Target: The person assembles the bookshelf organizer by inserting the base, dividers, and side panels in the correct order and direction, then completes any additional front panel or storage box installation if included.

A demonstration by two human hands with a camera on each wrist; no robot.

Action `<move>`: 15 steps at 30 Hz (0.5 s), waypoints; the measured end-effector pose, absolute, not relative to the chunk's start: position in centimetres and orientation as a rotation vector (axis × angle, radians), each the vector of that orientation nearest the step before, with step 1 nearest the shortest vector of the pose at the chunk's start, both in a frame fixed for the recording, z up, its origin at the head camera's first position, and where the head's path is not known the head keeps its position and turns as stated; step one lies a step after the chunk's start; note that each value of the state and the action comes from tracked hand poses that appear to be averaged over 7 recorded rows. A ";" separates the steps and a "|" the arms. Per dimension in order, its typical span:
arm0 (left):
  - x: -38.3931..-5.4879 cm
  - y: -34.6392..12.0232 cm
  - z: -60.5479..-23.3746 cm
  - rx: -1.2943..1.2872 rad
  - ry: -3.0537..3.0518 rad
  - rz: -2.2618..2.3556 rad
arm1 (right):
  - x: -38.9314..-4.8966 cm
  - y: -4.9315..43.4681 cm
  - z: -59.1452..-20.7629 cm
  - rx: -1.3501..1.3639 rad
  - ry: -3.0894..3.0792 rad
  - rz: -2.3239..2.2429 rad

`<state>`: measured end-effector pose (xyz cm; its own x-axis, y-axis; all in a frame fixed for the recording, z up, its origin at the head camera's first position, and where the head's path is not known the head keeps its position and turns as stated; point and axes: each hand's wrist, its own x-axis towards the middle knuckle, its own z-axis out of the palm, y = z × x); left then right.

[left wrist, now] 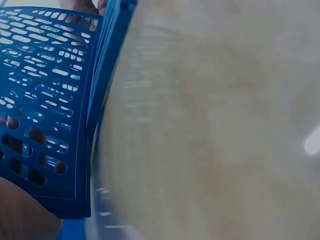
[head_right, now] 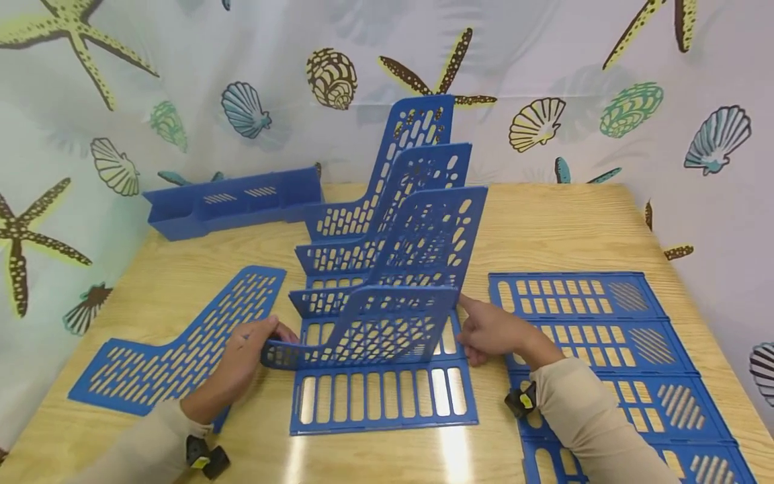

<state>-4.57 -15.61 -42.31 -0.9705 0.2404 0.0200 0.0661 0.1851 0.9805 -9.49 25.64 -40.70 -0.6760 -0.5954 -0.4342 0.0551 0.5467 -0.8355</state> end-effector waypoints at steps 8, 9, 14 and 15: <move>-3.3 -14.2 -42.1 0.220 2.441 1.849 | -9.6 25.2 -40.3 -0.367 2.083 -1.110; -3.4 -14.0 -42.1 0.236 2.428 1.847 | -9.6 25.2 -40.2 -0.363 2.086 -1.106; -4.0 -13.6 -42.3 0.226 2.350 1.888 | -9.6 25.4 -40.4 -0.416 2.097 -1.116; -4.1 -13.6 -42.3 0.225 2.346 1.891 | -9.6 25.4 -40.5 -0.416 2.094 -1.123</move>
<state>-4.06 -13.56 -42.32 -0.9818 0.1901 0.0002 0.0406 0.2086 0.9772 -9.58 25.40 -40.47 -0.6934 -0.5716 -0.4386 0.0489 0.5700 -0.8202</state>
